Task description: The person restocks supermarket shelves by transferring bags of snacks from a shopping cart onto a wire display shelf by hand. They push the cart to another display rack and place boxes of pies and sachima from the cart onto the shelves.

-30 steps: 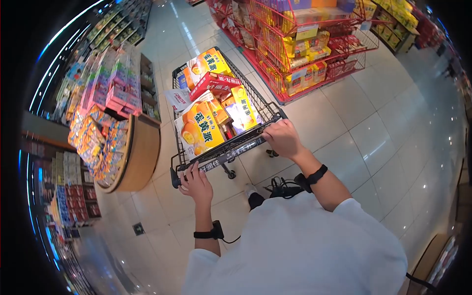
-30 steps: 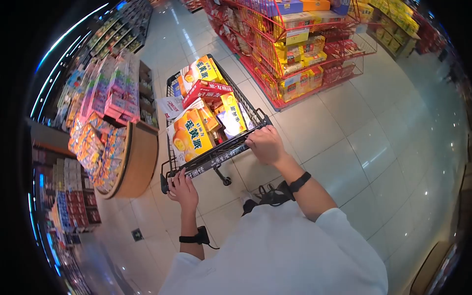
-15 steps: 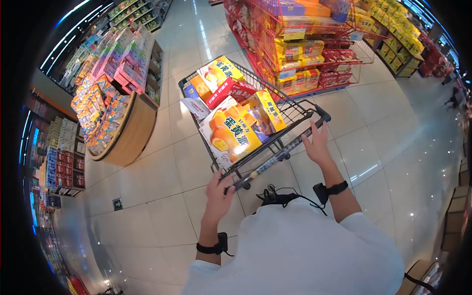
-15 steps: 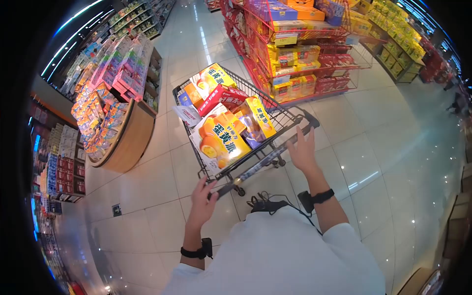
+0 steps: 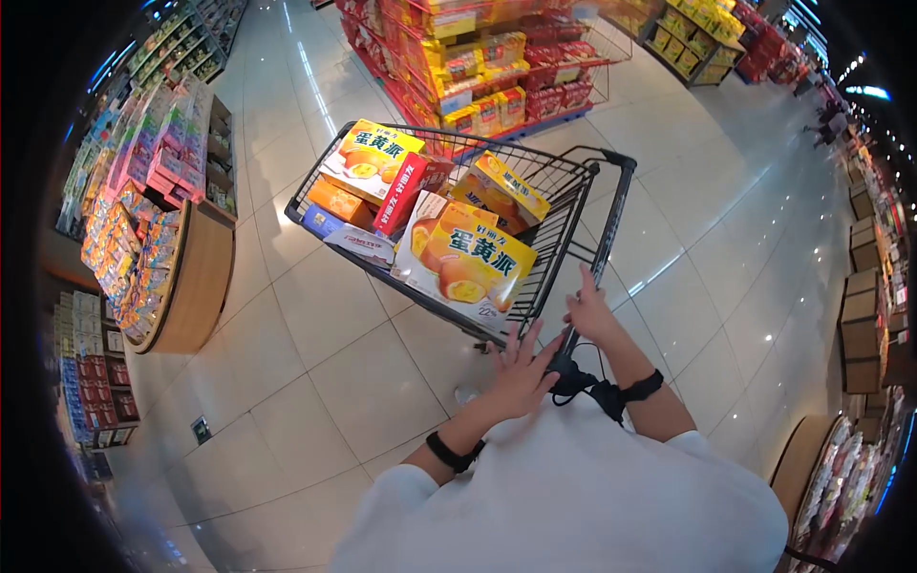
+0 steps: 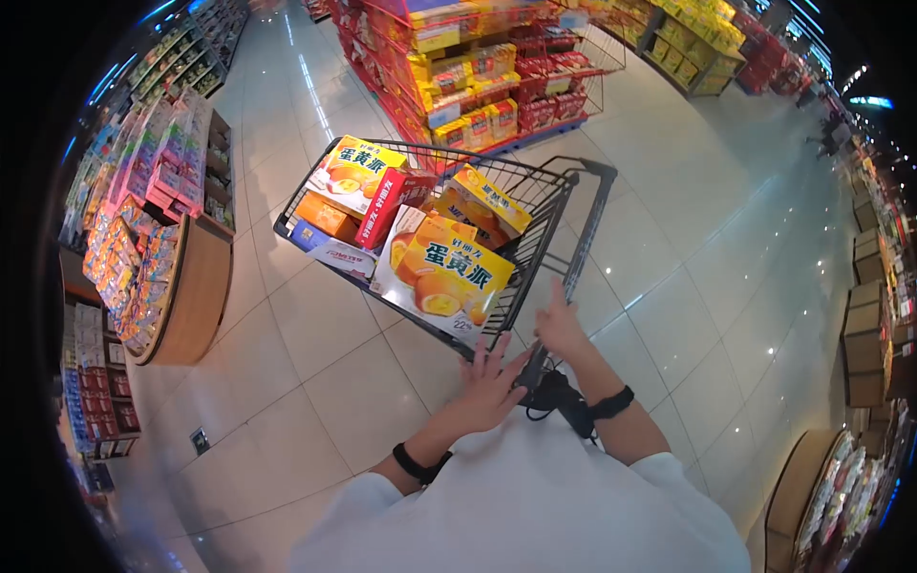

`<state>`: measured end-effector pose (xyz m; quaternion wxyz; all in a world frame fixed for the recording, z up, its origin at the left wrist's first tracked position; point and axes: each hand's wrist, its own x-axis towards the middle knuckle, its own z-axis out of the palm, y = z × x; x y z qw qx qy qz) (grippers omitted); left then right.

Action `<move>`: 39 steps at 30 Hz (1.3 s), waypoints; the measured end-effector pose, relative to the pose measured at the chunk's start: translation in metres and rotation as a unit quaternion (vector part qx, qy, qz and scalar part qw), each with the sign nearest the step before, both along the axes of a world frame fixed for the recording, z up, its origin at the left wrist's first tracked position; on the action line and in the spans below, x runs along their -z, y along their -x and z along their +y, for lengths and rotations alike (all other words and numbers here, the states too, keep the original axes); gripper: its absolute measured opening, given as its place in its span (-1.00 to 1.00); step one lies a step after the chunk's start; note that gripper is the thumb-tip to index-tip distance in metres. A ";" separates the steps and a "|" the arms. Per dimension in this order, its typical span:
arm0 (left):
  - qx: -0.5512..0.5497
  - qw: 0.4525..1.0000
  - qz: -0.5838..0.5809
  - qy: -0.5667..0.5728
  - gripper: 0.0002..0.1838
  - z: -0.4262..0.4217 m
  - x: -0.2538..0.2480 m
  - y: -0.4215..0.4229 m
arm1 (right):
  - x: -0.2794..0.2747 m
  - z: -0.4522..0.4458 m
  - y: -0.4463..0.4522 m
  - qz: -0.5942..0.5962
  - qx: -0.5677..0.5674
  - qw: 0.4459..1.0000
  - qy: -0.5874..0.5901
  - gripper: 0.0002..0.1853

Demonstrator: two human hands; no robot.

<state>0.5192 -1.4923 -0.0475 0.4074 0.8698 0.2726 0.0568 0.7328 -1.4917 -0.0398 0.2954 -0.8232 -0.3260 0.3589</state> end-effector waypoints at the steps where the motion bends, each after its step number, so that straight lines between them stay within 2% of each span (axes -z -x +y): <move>1: 0.023 1.000 -0.019 0.010 -0.28 -0.010 0.004 -0.018 | -0.003 -0.007 -0.017 0.008 0.007 1.000 0.004 -0.20; 4: 0.057 0.997 -0.041 0.031 -0.23 -0.032 0.013 -0.062 | -0.008 -0.028 -0.073 0.037 0.007 0.998 -0.058 -0.30; 7: 0.089 0.976 -0.182 0.082 -0.34 -0.031 0.011 -0.097 | -0.015 -0.024 -0.139 0.043 -0.034 0.995 -0.078 -0.32; 8: 0.087 0.977 -0.179 0.077 -0.34 -0.035 0.018 -0.109 | -0.009 -0.031 -0.161 0.045 -0.037 0.995 -0.083 -0.32; 10: 0.031 0.967 -0.254 -0.005 -0.34 -0.030 0.044 -0.124 | 0.000 -0.038 -0.201 -0.014 -0.058 0.986 -0.155 -0.32; 11: -0.031 0.977 -0.193 -0.082 -0.34 -0.027 0.042 -0.133 | 0.001 -0.048 -0.223 -0.017 -0.056 0.983 -0.171 -0.32; 13: -0.160 0.963 -0.052 -0.212 -0.28 0.002 0.039 -0.138 | 0.002 -0.069 -0.250 -0.253 -0.171 0.939 -0.156 -0.35; 14: -0.230 0.939 0.026 -0.256 -0.22 0.015 0.044 -0.143 | -0.002 -0.075 -0.262 -0.258 -0.163 0.938 -0.165 -0.35; 16: -0.344 0.899 0.134 -0.234 -0.10 0.042 0.049 -0.150 | -0.018 -0.086 -0.279 -0.072 -0.093 0.989 -0.087 -0.40; 17: -0.320 0.913 0.106 -0.231 -0.03 0.057 0.073 -0.147 | -0.026 -0.086 -0.285 -0.137 -0.045 0.987 -0.071 -0.53; 18: -0.321 0.912 0.099 -0.236 -0.03 0.055 0.073 -0.161 | -0.027 -0.085 -0.301 -0.142 -0.043 0.986 -0.077 -0.53; 20: -0.184 0.938 0.196 -0.220 -0.01 0.055 0.073 -0.190 | -0.025 -0.078 -0.336 -0.251 -0.031 0.965 -0.063 -0.63; 24: -0.142 0.940 0.233 -0.203 0.03 0.055 0.071 -0.252 | -0.037 -0.074 -0.393 -0.297 -0.018 0.954 -0.045 -0.67; 32: -0.166 0.949 0.162 -0.214 0.12 0.037 0.067 -0.356 | -0.034 -0.068 -0.507 -0.353 -0.044 0.933 -0.050 -0.65; 36: -0.200 0.952 0.115 -0.203 0.12 0.038 0.073 -0.405 | -0.038 -0.062 -0.557 -0.338 -0.045 0.938 -0.062 -0.65; 39: -0.171 0.965 0.114 -0.161 0.06 0.048 0.065 -0.438 | -0.024 -0.055 -0.598 -0.341 -0.047 0.935 -0.078 -0.66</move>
